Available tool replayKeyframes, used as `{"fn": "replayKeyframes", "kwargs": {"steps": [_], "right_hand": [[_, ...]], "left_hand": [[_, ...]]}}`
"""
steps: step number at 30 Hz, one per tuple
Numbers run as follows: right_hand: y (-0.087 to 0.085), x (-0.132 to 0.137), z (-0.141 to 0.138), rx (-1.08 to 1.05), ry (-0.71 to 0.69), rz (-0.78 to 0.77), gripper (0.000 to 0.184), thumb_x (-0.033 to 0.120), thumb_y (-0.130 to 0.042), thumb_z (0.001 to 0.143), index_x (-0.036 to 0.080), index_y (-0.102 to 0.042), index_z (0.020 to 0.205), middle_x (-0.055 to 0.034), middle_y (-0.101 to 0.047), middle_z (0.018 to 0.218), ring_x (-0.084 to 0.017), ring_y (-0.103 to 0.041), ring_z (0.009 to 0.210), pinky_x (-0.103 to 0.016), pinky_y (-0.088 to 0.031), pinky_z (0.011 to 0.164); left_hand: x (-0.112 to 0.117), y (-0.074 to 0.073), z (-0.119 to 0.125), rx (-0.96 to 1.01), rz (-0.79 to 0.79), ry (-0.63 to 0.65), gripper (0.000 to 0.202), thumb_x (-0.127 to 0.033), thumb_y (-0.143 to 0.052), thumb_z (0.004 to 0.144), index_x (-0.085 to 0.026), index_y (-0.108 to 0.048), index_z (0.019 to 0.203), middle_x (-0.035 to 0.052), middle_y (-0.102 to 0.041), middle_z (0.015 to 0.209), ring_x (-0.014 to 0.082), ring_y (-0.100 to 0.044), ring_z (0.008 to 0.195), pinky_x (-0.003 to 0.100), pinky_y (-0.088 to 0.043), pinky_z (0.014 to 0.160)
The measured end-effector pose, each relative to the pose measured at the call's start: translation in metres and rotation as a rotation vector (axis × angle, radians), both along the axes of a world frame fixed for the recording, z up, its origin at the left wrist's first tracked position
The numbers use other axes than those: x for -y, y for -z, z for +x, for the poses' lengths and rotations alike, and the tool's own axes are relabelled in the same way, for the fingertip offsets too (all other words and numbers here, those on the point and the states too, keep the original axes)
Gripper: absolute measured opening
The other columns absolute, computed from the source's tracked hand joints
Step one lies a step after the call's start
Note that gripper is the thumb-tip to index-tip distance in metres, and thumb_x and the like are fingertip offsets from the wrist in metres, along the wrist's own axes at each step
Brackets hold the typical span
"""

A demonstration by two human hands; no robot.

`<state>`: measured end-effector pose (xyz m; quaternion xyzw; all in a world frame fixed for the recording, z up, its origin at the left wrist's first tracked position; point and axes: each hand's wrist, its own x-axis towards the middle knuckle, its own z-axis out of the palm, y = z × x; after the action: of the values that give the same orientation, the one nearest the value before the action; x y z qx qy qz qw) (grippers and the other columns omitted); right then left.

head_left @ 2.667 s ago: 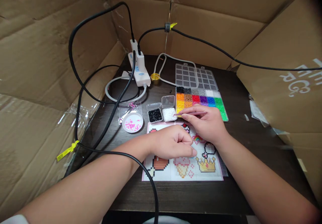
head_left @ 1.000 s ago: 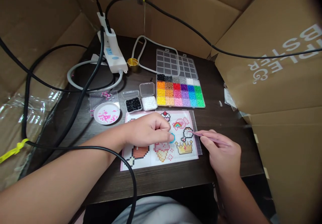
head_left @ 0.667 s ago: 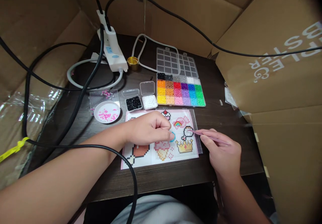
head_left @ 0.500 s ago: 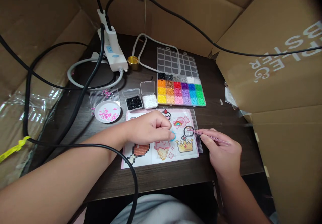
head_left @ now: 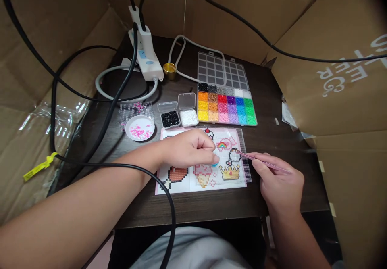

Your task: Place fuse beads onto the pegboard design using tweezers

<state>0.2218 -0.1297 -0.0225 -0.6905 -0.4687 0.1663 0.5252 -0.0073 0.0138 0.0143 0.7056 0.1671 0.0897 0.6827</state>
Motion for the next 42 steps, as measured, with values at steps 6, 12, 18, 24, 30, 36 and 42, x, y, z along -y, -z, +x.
{"fn": "replayKeyframes", "kwargs": {"steps": [6, 12, 18, 24, 30, 36, 42], "right_hand": [[0.005, 0.0, 0.003, -0.024, 0.033, -0.012, 0.011, 0.029, -0.082, 0.077, 0.024, -0.082, 0.086, -0.0045, -0.081, 0.087, -0.024, -0.077, 0.08, -0.048, -0.056, 0.098], [0.005, 0.0, 0.005, -0.04, 0.039, -0.05, 0.011, 0.031, -0.082, 0.077, 0.025, -0.082, 0.087, -0.0031, -0.081, 0.089, -0.023, -0.077, 0.081, -0.048, -0.053, 0.102], [0.003, -0.001, 0.003, -0.04, 0.035, -0.031, 0.012, 0.032, -0.081, 0.078, 0.023, -0.082, 0.086, -0.0045, -0.081, 0.087, -0.023, -0.076, 0.08, -0.043, -0.058, 0.092], [0.003, -0.003, 0.0, -0.117, 0.043, 0.005, 0.013, 0.03, -0.081, 0.076, 0.02, -0.08, 0.084, -0.007, -0.08, 0.086, -0.022, -0.075, 0.071, -0.034, -0.06, 0.063], [-0.006, -0.01, 0.003, -0.51, 0.011, 0.161, 0.012, 0.023, -0.082, 0.073, 0.019, -0.075, 0.083, -0.0049, -0.075, 0.077, -0.008, -0.05, 0.047, -0.025, -0.038, 0.045], [-0.011, -0.012, 0.008, -0.697, -0.032, 0.157, 0.021, 0.021, -0.081, 0.071, 0.021, -0.07, 0.089, -0.0029, -0.073, 0.078, -0.005, -0.041, 0.047, -0.022, -0.034, 0.045], [-0.012, -0.011, 0.007, -0.713, -0.029, 0.15, 0.022, 0.024, -0.082, 0.071, 0.024, -0.065, 0.085, -0.0022, -0.073, 0.087, -0.005, -0.041, 0.046, -0.023, -0.032, 0.045]], "left_hand": [[0.0, 0.0, 0.0, -0.001, -0.004, -0.001, 0.047, -0.027, -0.061, 0.083, -0.021, -0.027, 0.051, -0.0081, -0.024, 0.049, 0.0054, -0.022, 0.047, 0.026, -0.018, 0.046], [-0.001, 0.001, -0.002, -0.024, -0.016, -0.026, 0.046, -0.027, -0.061, 0.083, -0.021, -0.029, 0.05, -0.0078, -0.026, 0.05, 0.006, -0.023, 0.048, 0.026, -0.019, 0.047], [0.001, 0.0, 0.0, -0.009, -0.047, -0.047, 0.048, -0.027, -0.063, 0.082, -0.021, -0.028, 0.05, -0.0081, -0.026, 0.048, 0.005, -0.023, 0.045, 0.025, -0.018, 0.045], [0.001, 0.001, 0.0, 0.004, -0.051, -0.038, 0.048, -0.027, -0.063, 0.083, -0.021, -0.028, 0.05, -0.0081, -0.025, 0.048, 0.0047, -0.022, 0.045, 0.025, -0.017, 0.045], [0.0, 0.001, 0.0, -0.013, -0.053, -0.043, 0.049, -0.027, -0.063, 0.083, -0.021, -0.026, 0.05, -0.008, -0.025, 0.049, 0.0046, -0.022, 0.046, 0.025, -0.017, 0.045], [-0.002, 0.001, 0.0, -0.011, -0.039, -0.039, 0.048, -0.026, -0.062, 0.083, -0.02, -0.028, 0.05, -0.0082, -0.024, 0.049, 0.0046, -0.022, 0.047, 0.024, -0.018, 0.045], [-0.002, -0.001, 0.0, -0.041, -0.046, -0.044, 0.048, -0.028, -0.064, 0.082, -0.02, -0.029, 0.05, -0.008, -0.024, 0.05, 0.0045, -0.022, 0.047, 0.023, -0.018, 0.045]]}}
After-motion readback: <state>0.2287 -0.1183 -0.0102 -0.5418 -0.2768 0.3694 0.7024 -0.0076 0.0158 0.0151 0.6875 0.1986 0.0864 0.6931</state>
